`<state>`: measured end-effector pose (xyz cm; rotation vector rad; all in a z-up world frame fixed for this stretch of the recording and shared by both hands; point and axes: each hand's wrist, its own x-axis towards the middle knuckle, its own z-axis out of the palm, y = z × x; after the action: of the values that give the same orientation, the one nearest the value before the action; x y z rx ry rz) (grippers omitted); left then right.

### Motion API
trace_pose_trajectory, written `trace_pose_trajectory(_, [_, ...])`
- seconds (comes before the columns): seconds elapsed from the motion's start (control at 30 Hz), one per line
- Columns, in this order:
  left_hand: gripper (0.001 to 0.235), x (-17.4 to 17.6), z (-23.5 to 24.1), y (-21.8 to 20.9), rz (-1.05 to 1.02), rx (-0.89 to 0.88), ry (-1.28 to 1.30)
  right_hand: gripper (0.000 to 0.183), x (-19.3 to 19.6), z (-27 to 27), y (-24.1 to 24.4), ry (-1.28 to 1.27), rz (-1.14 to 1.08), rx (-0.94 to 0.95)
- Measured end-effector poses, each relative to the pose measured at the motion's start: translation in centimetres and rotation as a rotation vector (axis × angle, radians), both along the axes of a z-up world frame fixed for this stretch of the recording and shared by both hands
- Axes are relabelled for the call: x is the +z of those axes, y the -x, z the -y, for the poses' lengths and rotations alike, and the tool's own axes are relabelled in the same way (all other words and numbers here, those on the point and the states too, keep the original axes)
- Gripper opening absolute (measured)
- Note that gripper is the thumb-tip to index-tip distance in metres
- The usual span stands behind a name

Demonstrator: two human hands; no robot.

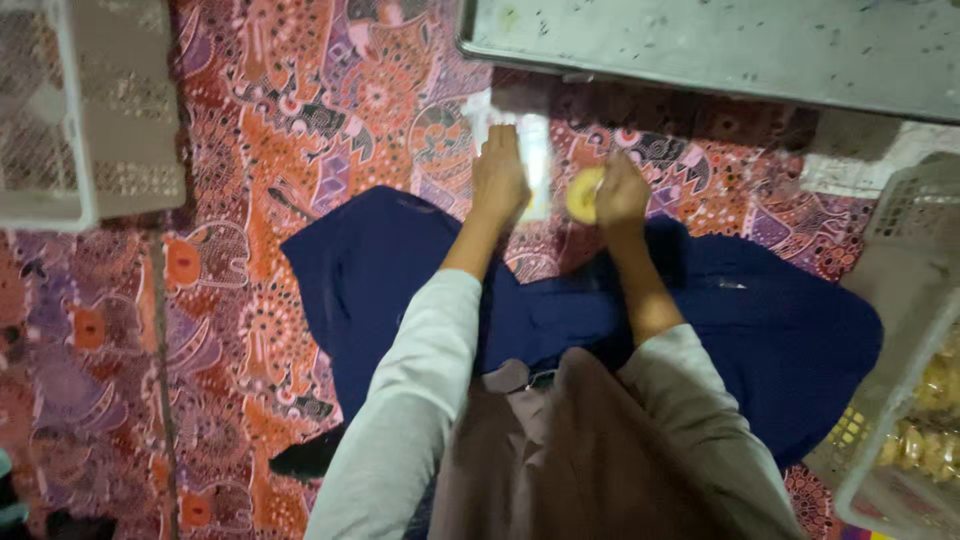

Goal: The person sits on a patterned mat and repeatedly picks up donuts from a metal tray. They place each donut into a small clear plastic bag, seal it, and then place the packaged donut into a white plastic basket. The process is repeated for multiple donuts.

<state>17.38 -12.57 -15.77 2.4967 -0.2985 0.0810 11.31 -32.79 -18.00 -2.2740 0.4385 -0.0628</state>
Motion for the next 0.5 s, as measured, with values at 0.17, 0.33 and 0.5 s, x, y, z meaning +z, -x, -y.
trace_pose_trajectory(0.17, [0.015, -2.8, -0.3, -0.5, -0.157, -0.124, -0.173, 0.039, 0.2, -0.4, -0.8, 0.216, 0.443, 0.097])
trace_pose_trajectory(0.33, [0.014, 3.0, -1.1, 1.9, 0.03, -0.185, 0.112, 0.036, 5.1, -2.8, -4.3, -0.366, 0.006, 0.284])
trace_pose_trajectory(0.5, [0.034, 9.0, -1.5, 1.1, -0.056, 0.225, 0.724, 0.023, 11.4, -5.6, -4.7, -0.344, 0.029, 0.378])
